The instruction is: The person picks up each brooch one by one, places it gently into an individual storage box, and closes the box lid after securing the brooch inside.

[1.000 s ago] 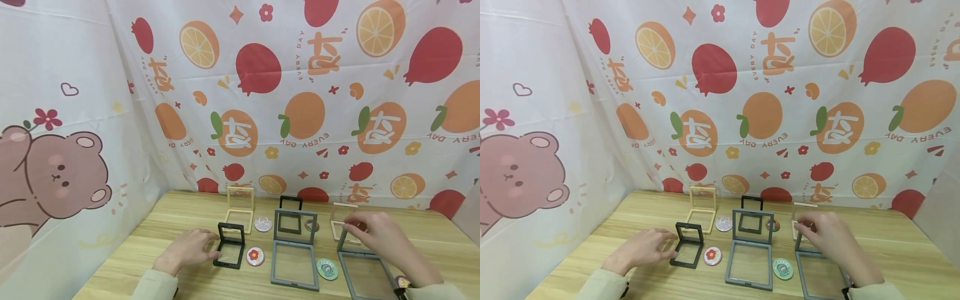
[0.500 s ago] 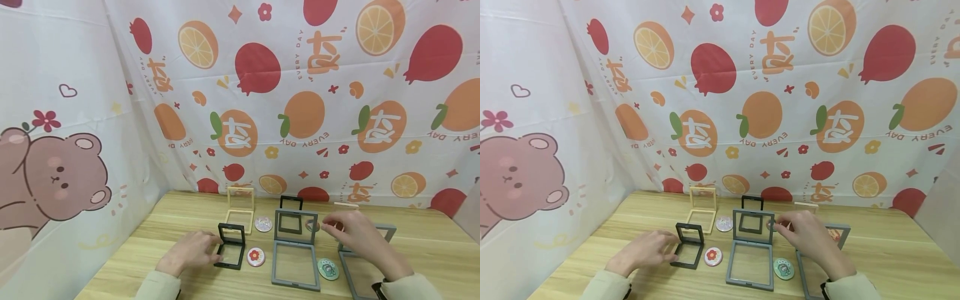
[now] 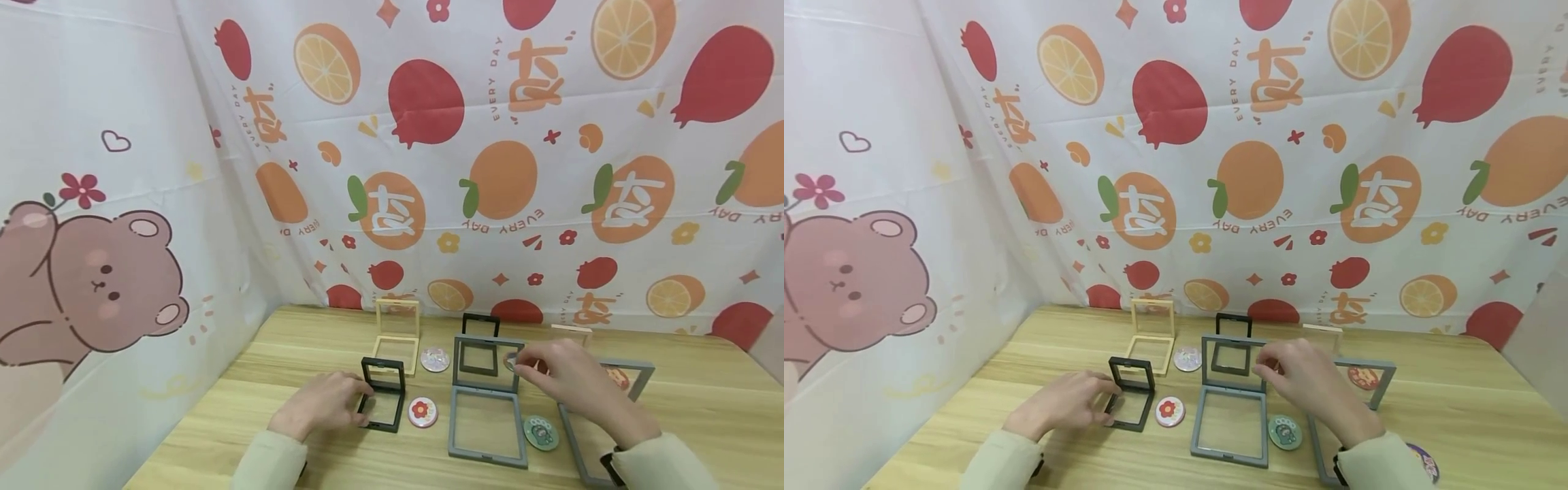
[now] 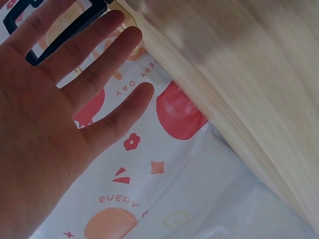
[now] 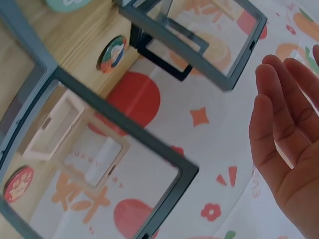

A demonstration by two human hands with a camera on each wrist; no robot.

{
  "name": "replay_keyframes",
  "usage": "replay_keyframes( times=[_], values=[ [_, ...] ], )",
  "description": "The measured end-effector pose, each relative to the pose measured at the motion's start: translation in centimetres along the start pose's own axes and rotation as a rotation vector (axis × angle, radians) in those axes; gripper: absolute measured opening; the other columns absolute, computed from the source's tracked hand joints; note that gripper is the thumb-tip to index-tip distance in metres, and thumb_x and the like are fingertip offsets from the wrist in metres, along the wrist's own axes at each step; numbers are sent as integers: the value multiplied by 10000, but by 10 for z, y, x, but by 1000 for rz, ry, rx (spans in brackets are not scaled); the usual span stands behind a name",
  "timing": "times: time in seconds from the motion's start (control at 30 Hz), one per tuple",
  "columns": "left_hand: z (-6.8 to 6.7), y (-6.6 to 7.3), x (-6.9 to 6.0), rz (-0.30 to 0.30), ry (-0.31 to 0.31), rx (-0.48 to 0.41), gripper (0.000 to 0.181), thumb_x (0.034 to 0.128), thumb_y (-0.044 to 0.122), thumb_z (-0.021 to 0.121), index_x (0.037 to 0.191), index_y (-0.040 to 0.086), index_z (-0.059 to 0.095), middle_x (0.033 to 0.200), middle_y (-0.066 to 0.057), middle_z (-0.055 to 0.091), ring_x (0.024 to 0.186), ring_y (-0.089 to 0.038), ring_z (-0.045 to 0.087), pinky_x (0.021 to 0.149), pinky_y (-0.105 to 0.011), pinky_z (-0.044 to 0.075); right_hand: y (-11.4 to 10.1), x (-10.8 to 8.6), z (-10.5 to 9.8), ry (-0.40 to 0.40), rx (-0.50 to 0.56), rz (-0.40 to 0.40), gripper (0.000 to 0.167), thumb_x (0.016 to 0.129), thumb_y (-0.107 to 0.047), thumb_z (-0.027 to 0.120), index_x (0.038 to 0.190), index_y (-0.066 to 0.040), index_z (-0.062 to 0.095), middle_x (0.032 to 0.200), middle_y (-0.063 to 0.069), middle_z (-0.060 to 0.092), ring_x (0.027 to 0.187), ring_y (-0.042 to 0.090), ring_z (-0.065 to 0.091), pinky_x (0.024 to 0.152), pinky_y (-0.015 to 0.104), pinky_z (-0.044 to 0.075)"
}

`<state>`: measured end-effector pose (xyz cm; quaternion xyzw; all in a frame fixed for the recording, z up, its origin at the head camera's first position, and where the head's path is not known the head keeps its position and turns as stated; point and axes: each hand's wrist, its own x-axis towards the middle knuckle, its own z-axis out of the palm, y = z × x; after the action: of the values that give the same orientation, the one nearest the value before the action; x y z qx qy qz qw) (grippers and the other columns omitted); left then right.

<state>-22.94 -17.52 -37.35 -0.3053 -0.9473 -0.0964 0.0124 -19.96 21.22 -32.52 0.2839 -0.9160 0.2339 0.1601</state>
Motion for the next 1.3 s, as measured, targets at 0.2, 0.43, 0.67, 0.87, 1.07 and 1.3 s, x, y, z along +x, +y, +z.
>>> replay_keyframes(
  times=[0.2, 0.43, 0.67, 0.87, 1.07, 1.3],
  values=[
    [1, -2, 2, 25, -4, 13, 374, 722, 212, 881, 1077, 149, 781, 1148, -74, 720, 978, -254, 680, 884, -495, 536, -8, 11, 10, -45, 9, -36, 35, 927, -149, 740, 915, -130, 767, 781, -164, 657, 675, -31, 548, 584, 237, 488],
    [-1, -7, 2, 27, -13, -39, 385, 684, 142, 869, 1057, 113, 781, 1140, -66, 719, 960, -239, 667, 897, -494, 531, -18, 22, 23, -93, 29, -48, 48, 930, -179, 743, 884, -173, 757, 783, -162, 648, 676, -19, 522, 585, 235, 470],
    [0, -14, 2, 10, -41, -98, 401, 682, 152, 886, 1066, 117, 776, 1199, -100, 703, 1094, -342, 652, 944, -527, 503, -28, 31, 39, -111, 20, -67, 98, 926, -164, 744, 830, -184, 744, 731, -179, 594, 659, -2, 489, 569, 225, 440],
    [1, -13, 2, 4, -60, -96, 394, 692, 173, 906, 1061, 124, 777, 1159, -76, 712, 1040, -305, 663, 915, -512, 519, -32, 38, 47, -136, 28, -82, 69, 921, -164, 749, 852, -170, 754, 732, -177, 599, 655, -8, 490, 580, 225, 439],
    [1, -14, 2, -9, -62, -105, 354, 699, 160, 904, 1031, 120, 788, 1260, -172, 675, 1137, -394, 635, 964, -553, 486, -38, 46, 58, -171, 6, -101, 72, 911, -174, 765, 842, -167, 749, 718, -161, 591, 647, -11, 477, 574, 214, 424],
    [2, -12, 3, 7, -61, -96, 343, 719, 228, 904, 1030, 138, 791, 1253, -134, 687, 1128, -369, 646, 957, -526, 498, -44, 52, 71, -206, -16, -120, 85, 905, -148, 763, 822, -141, 748, 725, -130, 618, 668, 1, 496, 610, 232, 443]
  ],
)
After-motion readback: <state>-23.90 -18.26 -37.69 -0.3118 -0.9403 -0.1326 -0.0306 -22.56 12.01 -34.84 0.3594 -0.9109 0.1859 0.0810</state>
